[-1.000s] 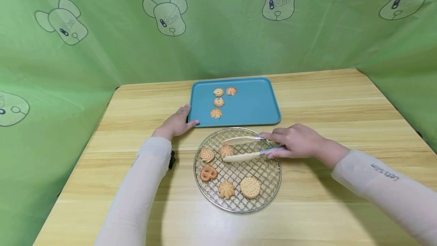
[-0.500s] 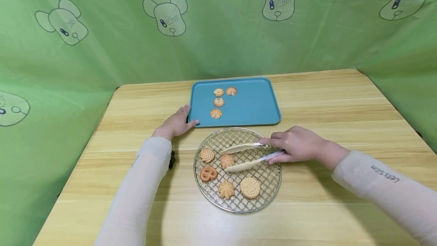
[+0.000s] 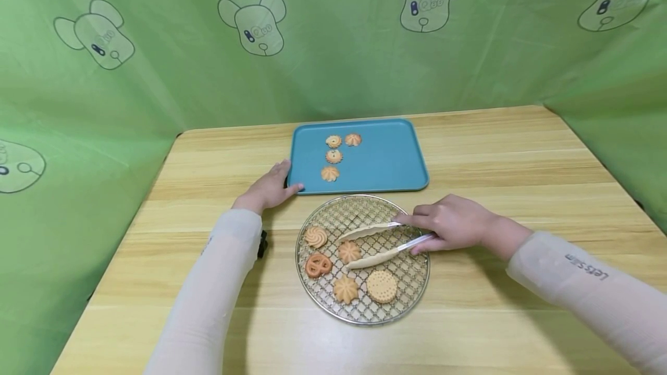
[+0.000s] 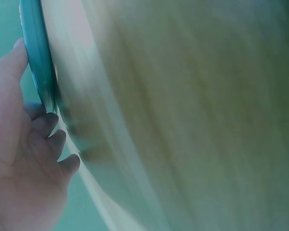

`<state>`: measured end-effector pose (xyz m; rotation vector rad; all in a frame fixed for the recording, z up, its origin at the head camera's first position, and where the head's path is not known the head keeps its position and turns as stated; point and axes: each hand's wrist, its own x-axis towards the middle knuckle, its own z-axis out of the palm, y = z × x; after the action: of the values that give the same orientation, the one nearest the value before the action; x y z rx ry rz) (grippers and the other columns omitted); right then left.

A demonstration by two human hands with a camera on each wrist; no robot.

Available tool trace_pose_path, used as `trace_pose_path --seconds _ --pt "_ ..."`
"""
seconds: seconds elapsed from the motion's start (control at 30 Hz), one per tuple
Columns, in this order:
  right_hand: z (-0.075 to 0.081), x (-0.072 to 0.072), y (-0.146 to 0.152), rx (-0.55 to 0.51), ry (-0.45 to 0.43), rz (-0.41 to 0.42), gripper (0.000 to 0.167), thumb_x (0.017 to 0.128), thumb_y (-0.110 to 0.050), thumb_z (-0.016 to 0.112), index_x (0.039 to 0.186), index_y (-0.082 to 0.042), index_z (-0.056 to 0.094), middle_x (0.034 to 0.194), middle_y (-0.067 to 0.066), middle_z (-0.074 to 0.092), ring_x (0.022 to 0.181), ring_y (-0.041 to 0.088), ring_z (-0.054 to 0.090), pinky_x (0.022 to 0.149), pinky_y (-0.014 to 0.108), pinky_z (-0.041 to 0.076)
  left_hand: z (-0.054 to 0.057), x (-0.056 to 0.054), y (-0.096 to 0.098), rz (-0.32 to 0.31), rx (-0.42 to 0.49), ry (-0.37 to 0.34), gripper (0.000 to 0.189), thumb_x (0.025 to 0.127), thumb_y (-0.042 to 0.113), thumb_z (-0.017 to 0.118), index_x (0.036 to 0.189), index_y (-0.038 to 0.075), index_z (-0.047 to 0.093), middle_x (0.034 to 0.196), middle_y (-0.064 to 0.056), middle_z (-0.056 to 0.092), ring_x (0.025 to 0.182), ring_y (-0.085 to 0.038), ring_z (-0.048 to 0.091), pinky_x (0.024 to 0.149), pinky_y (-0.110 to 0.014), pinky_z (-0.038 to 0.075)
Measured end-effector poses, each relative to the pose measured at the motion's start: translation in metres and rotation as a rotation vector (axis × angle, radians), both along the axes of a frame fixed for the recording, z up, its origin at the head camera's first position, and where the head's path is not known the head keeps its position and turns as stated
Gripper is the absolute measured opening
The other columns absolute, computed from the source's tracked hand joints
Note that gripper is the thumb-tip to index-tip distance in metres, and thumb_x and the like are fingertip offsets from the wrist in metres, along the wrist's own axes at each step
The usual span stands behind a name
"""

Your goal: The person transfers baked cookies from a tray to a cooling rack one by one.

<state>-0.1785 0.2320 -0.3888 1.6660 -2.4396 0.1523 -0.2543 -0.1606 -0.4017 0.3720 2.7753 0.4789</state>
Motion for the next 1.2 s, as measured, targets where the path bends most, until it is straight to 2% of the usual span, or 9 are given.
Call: trace_pose_path --seconds 0.23,0.43,0.6,0.87,1.1,1.2 --pt "-0.0021 -0.0014 0.0019 -0.01 0.002 0.005 0.065 0.084 -0.058 0.063 0.13 -0.011 0.06 0.083 -0.006 0.059 0.055 -0.001 0.047 0.046 0.022 0.046 -0.0009 -0.0002 0.0003 0.004 -0.005 -0.002 0.083 0.098 0.051 0.043 0.153 0.004 0.003 0.158 -0.012 0.005 0.144 -0.027 0.004 0.116 -0.039 0.008" --pt "-0.0007 -0.0025 0.0034 -0.061 0.024 0.014 0.068 0.082 -0.057 0.065 0.129 -0.007 0.059 0.081 -0.007 0.06 0.056 0.0 0.048 0.047 0.022 0.047 -0.0016 -0.0011 0.0003 0.003 -0.005 0.0 0.083 0.098 0.051 0.043 0.152 0.003 0.003 0.158 -0.013 0.005 0.144 -0.027 0.004 0.116 -0.04 0.009" --pt "0.0005 -0.0033 0.0025 -0.09 0.054 0.005 0.074 0.082 -0.061 0.062 0.13 -0.004 0.057 0.08 -0.005 0.058 0.053 0.002 0.047 0.046 0.021 0.047 -0.002 -0.0017 -0.0001 0.003 -0.014 0.006 0.083 0.098 0.051 0.044 0.152 0.003 0.004 0.158 -0.013 0.005 0.144 -0.028 0.004 0.116 -0.04 0.009" --pt "0.0014 -0.0026 0.0006 -0.077 0.038 -0.088 0.086 0.083 -0.068 0.055 0.137 -0.001 0.047 0.085 0.002 0.059 0.049 0.0 0.038 0.043 0.018 0.04 -0.0036 -0.0019 0.0 0.005 -0.013 -0.003 0.083 0.097 0.052 0.043 0.153 0.005 0.003 0.158 -0.012 0.005 0.144 -0.027 0.004 0.116 -0.039 0.009" --pt "0.0047 -0.0031 -0.0018 -0.061 -0.009 -0.181 0.09 0.081 -0.068 0.058 0.141 -0.002 0.043 0.097 0.013 0.063 0.047 0.0 0.037 0.041 0.017 0.037 -0.0041 -0.0023 -0.0005 0.002 -0.014 0.002 0.083 0.097 0.053 0.042 0.153 0.005 0.003 0.158 -0.012 0.004 0.144 -0.027 0.003 0.116 -0.039 0.008" --pt "0.0058 -0.0039 -0.0037 -0.058 -0.013 -0.215 0.09 0.08 -0.067 0.06 0.141 -0.003 0.042 0.097 0.014 0.063 0.046 0.001 0.038 0.041 0.018 0.037 -0.0041 -0.0024 -0.0004 0.002 -0.015 0.003 0.084 0.097 0.053 0.042 0.153 0.005 0.003 0.158 -0.011 0.004 0.144 -0.026 0.003 0.116 -0.039 0.009"
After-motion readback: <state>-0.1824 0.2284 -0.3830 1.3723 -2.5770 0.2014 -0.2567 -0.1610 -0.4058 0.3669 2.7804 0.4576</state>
